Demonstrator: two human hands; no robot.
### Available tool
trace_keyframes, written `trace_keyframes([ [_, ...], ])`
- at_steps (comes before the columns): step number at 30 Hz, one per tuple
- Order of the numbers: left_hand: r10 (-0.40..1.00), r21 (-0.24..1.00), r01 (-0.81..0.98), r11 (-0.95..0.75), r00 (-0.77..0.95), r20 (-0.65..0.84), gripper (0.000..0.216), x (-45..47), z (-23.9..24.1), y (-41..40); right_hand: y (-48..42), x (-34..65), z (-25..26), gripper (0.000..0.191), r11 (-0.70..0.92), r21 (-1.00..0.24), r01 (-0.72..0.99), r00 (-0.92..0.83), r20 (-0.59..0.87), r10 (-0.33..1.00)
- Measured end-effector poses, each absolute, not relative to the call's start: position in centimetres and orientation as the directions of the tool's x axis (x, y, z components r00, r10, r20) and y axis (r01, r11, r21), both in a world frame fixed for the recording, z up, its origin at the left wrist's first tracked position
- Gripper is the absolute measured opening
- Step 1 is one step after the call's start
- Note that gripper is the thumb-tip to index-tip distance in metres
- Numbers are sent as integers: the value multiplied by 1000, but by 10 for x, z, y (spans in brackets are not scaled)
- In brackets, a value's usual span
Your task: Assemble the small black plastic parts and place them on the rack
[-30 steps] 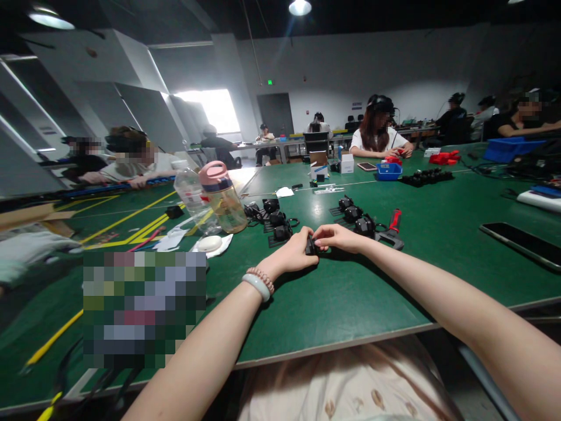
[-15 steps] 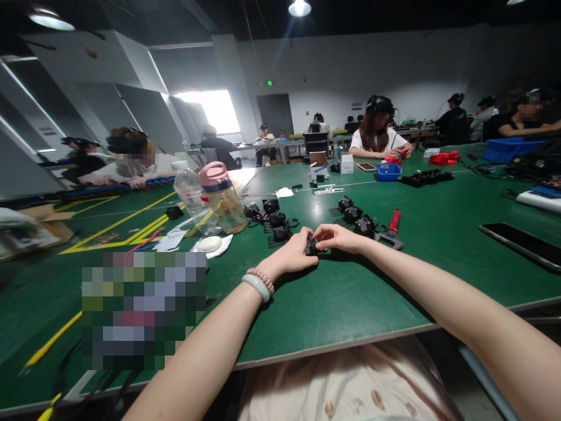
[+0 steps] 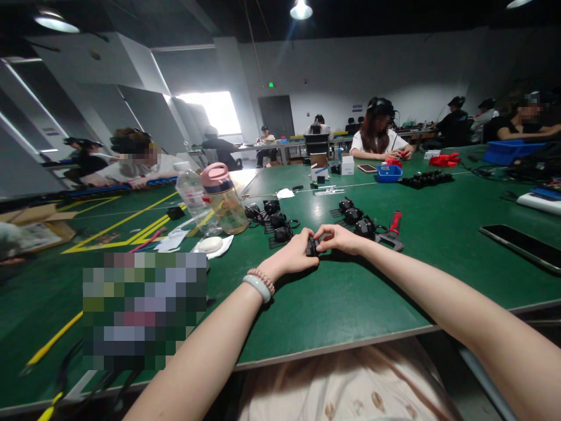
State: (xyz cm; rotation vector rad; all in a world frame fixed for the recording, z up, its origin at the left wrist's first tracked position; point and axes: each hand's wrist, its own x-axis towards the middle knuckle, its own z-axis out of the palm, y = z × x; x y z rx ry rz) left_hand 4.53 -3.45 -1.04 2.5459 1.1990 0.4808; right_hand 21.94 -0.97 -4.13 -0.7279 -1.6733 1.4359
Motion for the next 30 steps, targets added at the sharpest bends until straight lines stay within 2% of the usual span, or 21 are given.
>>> trace_keyframes([
  [8,775,389,679,-622,606,179,44,44,-12,-33,-5,218,-45,30,191,-980,-57,-550,191,813],
  [14,772,400,670,-625,608,188,47,44,-13,-32,-8,217,-42,27,243,-969,36,-536,187,823],
  [30,768,407,663,-629,611,191,49,44,-15,-30,-5,216,-46,40,322,-919,228,-488,178,855],
])
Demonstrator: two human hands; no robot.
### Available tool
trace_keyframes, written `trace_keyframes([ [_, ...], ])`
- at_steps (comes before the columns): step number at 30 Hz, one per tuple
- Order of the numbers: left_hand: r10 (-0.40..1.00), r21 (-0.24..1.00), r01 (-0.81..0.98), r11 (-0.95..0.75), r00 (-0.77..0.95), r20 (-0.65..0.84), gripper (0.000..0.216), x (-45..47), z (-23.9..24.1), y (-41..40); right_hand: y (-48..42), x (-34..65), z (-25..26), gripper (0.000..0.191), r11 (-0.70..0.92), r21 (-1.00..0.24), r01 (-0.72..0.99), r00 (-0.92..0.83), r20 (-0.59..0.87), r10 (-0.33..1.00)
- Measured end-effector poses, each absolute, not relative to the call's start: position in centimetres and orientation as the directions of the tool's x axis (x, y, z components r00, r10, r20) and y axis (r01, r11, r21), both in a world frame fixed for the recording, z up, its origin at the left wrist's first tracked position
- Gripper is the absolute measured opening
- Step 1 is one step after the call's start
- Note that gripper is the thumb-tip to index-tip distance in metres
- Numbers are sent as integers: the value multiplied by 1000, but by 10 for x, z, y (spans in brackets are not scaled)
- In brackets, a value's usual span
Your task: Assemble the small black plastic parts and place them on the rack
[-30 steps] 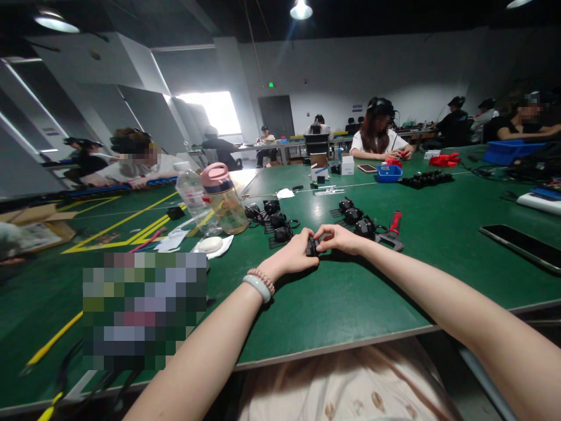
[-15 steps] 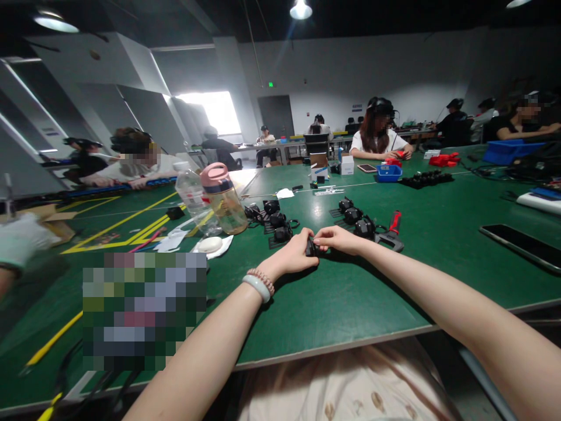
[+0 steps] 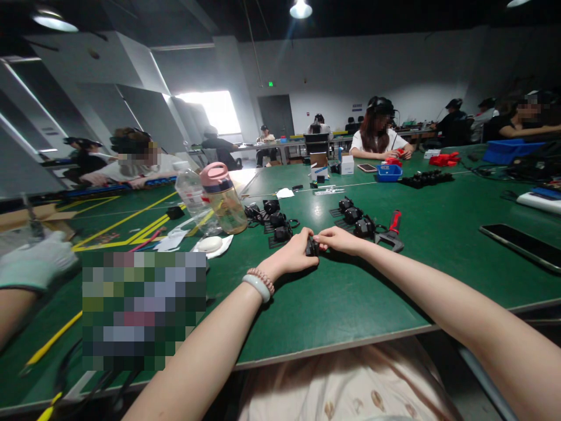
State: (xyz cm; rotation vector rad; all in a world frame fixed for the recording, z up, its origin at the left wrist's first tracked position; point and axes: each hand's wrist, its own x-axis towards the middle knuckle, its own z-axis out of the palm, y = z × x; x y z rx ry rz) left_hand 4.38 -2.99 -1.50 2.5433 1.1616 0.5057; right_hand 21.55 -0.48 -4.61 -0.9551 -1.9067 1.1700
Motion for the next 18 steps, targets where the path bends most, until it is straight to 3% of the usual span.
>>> trace_keyframes([
  [8,768,421,655,-628,609,197,48,44,-14,-31,-2,215,-48,41,296,-929,221,-470,164,867],
  [13,776,429,660,-616,601,190,48,45,-13,-32,0,212,-48,39,208,-969,135,-423,133,896],
  [18,766,427,650,-628,614,191,45,45,-12,-33,-2,215,-46,31,192,-981,24,-484,157,861],
])
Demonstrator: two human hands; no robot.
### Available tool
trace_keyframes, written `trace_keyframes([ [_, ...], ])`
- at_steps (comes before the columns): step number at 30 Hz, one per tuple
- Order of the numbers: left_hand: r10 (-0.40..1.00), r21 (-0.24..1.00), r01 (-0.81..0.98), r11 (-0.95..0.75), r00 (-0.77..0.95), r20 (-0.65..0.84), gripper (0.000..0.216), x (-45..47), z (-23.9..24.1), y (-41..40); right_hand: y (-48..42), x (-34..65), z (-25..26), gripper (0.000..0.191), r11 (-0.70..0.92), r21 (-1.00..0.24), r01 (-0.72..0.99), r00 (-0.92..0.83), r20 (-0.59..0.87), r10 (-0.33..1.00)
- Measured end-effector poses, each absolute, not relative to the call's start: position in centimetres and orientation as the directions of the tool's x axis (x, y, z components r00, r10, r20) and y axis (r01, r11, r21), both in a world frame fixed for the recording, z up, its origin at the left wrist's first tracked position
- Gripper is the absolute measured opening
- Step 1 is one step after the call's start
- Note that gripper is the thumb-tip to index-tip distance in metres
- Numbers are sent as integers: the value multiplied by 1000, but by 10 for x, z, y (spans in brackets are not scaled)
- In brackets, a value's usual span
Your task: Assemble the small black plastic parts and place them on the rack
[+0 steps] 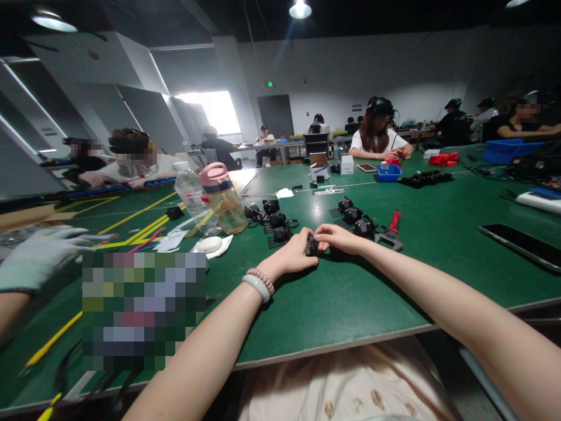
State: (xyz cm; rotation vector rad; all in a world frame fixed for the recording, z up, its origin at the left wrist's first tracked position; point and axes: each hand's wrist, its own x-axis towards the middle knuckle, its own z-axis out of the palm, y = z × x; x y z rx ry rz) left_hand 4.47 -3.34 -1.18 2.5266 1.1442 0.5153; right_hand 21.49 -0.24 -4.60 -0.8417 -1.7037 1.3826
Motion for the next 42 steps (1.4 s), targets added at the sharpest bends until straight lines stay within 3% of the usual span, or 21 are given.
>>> trace_keyframes([
  [9,761,421,648,-635,620,191,45,43,-13,-32,-13,220,-36,40,295,-953,-63,-596,273,755],
  [16,777,453,654,-606,608,163,45,45,-11,-34,-12,219,-38,43,320,-946,-45,-632,275,725],
  [42,781,440,661,-609,595,188,45,47,-9,-35,-12,218,-37,34,327,-944,38,-568,249,784],
])
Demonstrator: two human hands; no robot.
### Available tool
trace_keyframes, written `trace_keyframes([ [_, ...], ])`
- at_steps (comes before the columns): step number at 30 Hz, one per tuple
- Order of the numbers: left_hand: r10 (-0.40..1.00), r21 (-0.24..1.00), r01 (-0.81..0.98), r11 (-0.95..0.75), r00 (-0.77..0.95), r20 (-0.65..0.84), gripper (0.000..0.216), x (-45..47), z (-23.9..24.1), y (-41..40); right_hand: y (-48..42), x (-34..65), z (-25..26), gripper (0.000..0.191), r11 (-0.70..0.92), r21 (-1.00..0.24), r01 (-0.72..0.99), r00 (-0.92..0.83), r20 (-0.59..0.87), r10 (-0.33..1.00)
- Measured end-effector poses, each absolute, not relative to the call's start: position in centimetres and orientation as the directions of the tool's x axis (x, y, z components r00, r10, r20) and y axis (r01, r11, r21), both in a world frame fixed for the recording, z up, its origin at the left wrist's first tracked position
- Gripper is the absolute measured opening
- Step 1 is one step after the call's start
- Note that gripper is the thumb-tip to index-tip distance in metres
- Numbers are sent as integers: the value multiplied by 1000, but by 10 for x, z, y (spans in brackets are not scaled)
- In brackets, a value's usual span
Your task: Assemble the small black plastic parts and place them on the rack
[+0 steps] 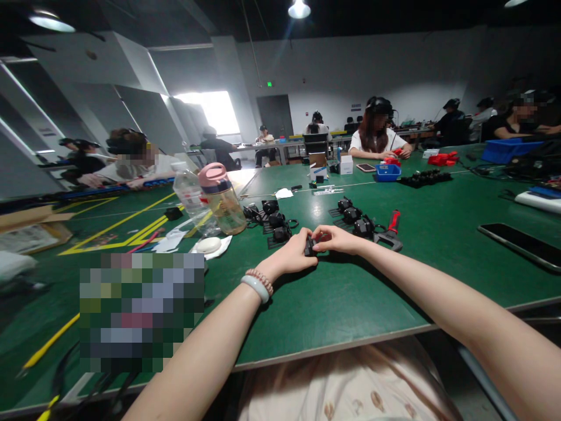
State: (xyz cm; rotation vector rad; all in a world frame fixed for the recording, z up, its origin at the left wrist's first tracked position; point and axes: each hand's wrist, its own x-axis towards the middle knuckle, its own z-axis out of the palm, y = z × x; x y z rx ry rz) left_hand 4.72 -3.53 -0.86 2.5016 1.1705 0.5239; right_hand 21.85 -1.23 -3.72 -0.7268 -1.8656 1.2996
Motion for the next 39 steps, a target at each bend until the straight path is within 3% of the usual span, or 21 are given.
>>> trace_keyframes([
  [29,769,414,661,-626,610,189,51,44,-13,-32,-7,217,-43,30,305,-940,154,-531,182,828],
  [32,765,417,654,-631,616,190,49,45,-12,-32,-4,215,-45,31,237,-967,93,-485,163,859],
  [36,764,420,653,-631,617,189,51,45,-12,-32,-1,212,-48,25,103,-989,-109,-398,138,907],
  [39,768,415,660,-626,614,182,50,46,-11,-34,-2,210,-49,21,131,-985,-115,-358,165,919],
])
